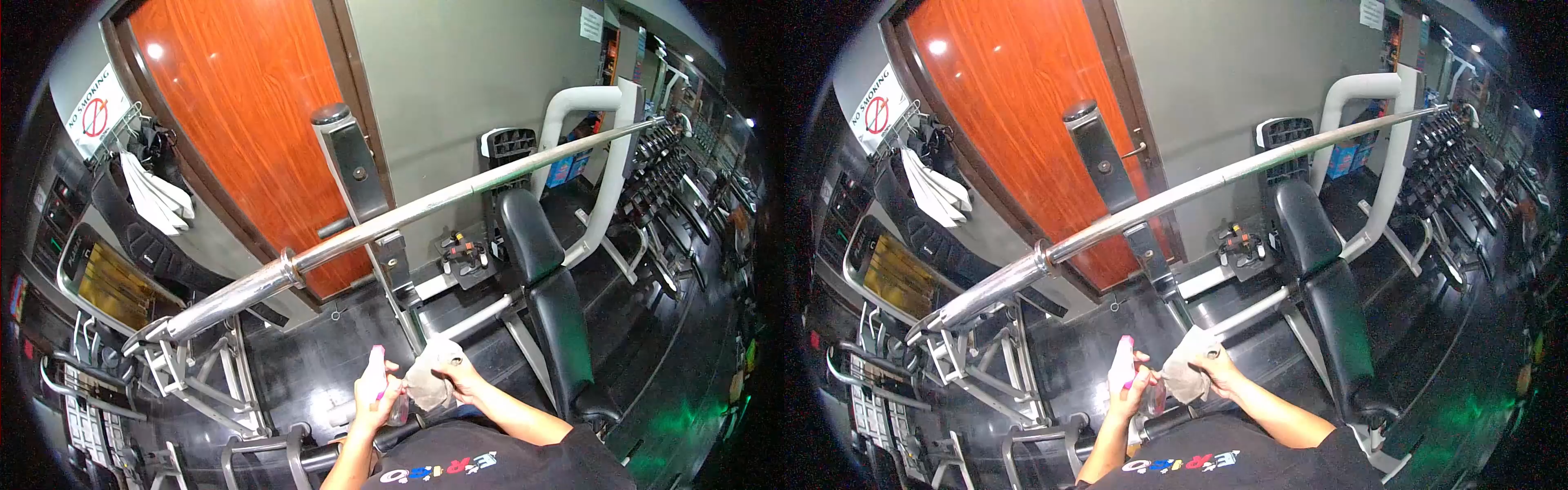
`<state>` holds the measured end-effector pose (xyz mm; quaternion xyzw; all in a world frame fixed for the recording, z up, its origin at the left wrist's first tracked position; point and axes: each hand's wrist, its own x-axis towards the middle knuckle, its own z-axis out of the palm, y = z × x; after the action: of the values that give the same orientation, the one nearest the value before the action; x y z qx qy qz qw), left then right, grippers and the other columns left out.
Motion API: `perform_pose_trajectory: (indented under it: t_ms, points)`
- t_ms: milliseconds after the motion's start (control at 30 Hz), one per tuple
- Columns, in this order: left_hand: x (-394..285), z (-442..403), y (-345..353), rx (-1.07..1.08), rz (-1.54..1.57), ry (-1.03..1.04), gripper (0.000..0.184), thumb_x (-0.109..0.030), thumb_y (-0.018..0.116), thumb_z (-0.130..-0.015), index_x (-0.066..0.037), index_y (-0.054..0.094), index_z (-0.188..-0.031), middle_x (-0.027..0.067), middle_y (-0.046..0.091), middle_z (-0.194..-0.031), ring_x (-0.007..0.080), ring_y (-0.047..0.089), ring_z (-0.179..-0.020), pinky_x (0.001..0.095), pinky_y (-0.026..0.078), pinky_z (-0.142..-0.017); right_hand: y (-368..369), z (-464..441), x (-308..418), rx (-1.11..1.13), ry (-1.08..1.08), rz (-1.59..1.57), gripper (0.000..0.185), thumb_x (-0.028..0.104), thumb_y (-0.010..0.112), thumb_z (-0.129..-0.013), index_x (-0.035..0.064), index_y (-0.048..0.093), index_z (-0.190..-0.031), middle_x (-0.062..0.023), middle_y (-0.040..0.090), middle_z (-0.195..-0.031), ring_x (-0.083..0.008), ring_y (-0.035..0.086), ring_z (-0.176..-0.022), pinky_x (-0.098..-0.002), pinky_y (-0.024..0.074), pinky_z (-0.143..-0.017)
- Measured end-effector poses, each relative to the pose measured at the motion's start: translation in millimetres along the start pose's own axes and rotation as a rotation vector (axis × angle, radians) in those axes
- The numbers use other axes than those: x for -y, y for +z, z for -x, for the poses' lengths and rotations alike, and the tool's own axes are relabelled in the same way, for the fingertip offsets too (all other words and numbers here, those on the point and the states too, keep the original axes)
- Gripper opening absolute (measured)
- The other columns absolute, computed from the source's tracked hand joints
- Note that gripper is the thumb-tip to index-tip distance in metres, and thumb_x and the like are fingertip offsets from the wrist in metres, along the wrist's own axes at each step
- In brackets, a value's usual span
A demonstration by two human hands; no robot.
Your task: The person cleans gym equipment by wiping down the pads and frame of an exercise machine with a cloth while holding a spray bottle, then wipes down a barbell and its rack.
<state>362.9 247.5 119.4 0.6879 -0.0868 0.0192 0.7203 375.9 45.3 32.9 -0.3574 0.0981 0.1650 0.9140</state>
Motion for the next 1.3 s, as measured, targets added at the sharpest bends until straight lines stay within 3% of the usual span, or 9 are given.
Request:
perform_pose_trajectory:
  t_ms: [167, 300, 333, 467, 733, 933, 1033, 1067, 1300]
  points:
    - [5, -5, 10, -0.034, 0.056, -0.024, 0.045, -0.025, 0.069, -0.087, 0.005, 0.054, -0.118, 0.0041, 0.066, -0.07, 0.0124, 0.067, -0.07, 0.03, 0.054, -0.071, -7, -2, 14, -0.122, 0.126, 0.005, 0.037, 0.0, 0.066, -0.082, 0.0019, 0.057, -0.118, -0.0095, 0.066, -0.106, -0.0221, 0.067, -0.098, -0.0386, 0.0561, -0.088]
    - [25, 0, 8, -0.033, 0.031, 0.008, 0.072, -0.028, 0.067, -0.09, 0.005, 0.035, -0.144, 0.0044, 0.062, -0.074, 0.0115, 0.064, -0.069, 0.0296, 0.053, -0.072, -19, -19, 33, -0.15, 0.18, -0.184, 0.035, 0.013, 0.06, -0.089, 0.0002, 0.053, -0.122, -0.0129, 0.064, -0.109, -0.0281, 0.063, -0.109, -0.0447, 0.0532, -0.094]
    - [28, 0, 8, -0.038, 0.025, -0.008, 0.079, -0.031, 0.067, -0.091, 0.004, 0.027, -0.149, 0.0047, 0.061, -0.077, 0.0115, 0.062, -0.068, 0.0295, 0.053, -0.072, -26, -29, 35, -0.076, 0.236, -0.231, 0.041, 0.027, 0.05, -0.095, 0.0011, 0.05, -0.128, -0.0156, 0.063, -0.118, -0.0306, 0.06, -0.115, -0.0474, 0.0487, -0.1]
    - [22, 0, 18, -0.083, -0.009, -0.025, 0.079, -0.031, 0.067, -0.091, 0.005, 0.027, -0.148, 0.0045, 0.061, -0.078, 0.0117, 0.063, -0.069, 0.0295, 0.053, -0.072, -11, -35, 66, -0.002, 0.211, -0.18, 0.057, 0.044, 0.037, -0.099, 0.003, 0.045, -0.138, -0.017, 0.057, -0.133, -0.0296, 0.058, -0.12, -0.0447, 0.044, -0.105]
    - [-1, -11, 46, -0.146, 0.068, -0.016, 0.041, -0.025, 0.067, -0.091, 0.004, 0.051, -0.116, 0.0043, 0.062, -0.076, 0.0139, 0.065, -0.074, 0.0294, 0.053, -0.074, -22, -36, 68, 0.162, 0.39, -0.238, 0.061, 0.054, 0.045, -0.097, 0.007, 0.05, -0.136, -0.0125, 0.058, -0.133, -0.0295, 0.055, -0.122, -0.0459, 0.0389, -0.108]
    - [-14, -28, 70, -0.147, 0.045, -0.044, 0.048, -0.028, 0.069, -0.089, 0.004, 0.047, -0.118, 0.005, 0.057, -0.073, 0.0165, 0.061, -0.073, 0.037, 0.053, -0.078, -55, -46, 91, 0.289, 0.273, -0.344, 0.079, 0.061, 0.06, -0.087, 0.0087, 0.04, -0.142, -0.0132, 0.052, -0.138, -0.0294, 0.052, -0.126, -0.05, 0.04, -0.108]
    - [-25, -38, 79, -0.132, 0.039, 0.003, 0.048, -0.028, 0.069, -0.09, 0.004, 0.047, -0.118, 0.0051, 0.057, -0.073, 0.0162, 0.061, -0.073, 0.0373, 0.053, -0.079, -63, -56, 104, 0.239, 0.2, -0.215, 0.08, 0.054, 0.068, -0.084, 0.0071, 0.038, -0.141, -0.0143, 0.053, -0.137, -0.0299, 0.054, -0.125, -0.0496, 0.0429, -0.106]
    - [-28, -42, 80, -0.128, 0.046, 0.008, 0.049, -0.029, 0.069, -0.089, 0.004, 0.047, -0.118, 0.0053, 0.057, -0.073, 0.0164, 0.061, -0.073, 0.037, 0.053, -0.078, -66, -59, 108, 0.261, 0.195, -0.25, 0.071, 0.038, 0.072, -0.086, 0.0054, 0.039, -0.139, -0.0147, 0.054, -0.134, -0.0297, 0.055, -0.123, -0.0484, 0.0463, -0.104]
    - [-89, -72, 85, -0.226, -0.132, 0.123, 0.038, -0.018, 0.062, -0.091, 0.008, 0.053, -0.117, 0.0069, 0.065, -0.077, 0.0146, 0.067, -0.071, 0.0291, 0.054, -0.07, -65, -59, 113, 0.235, 0.316, -0.262, 0.056, 0.02, 0.064, -0.087, 0.0046, 0.044, -0.137, -0.0147, 0.059, -0.128, -0.0302, 0.059, -0.119, -0.0486, 0.0473, -0.103]
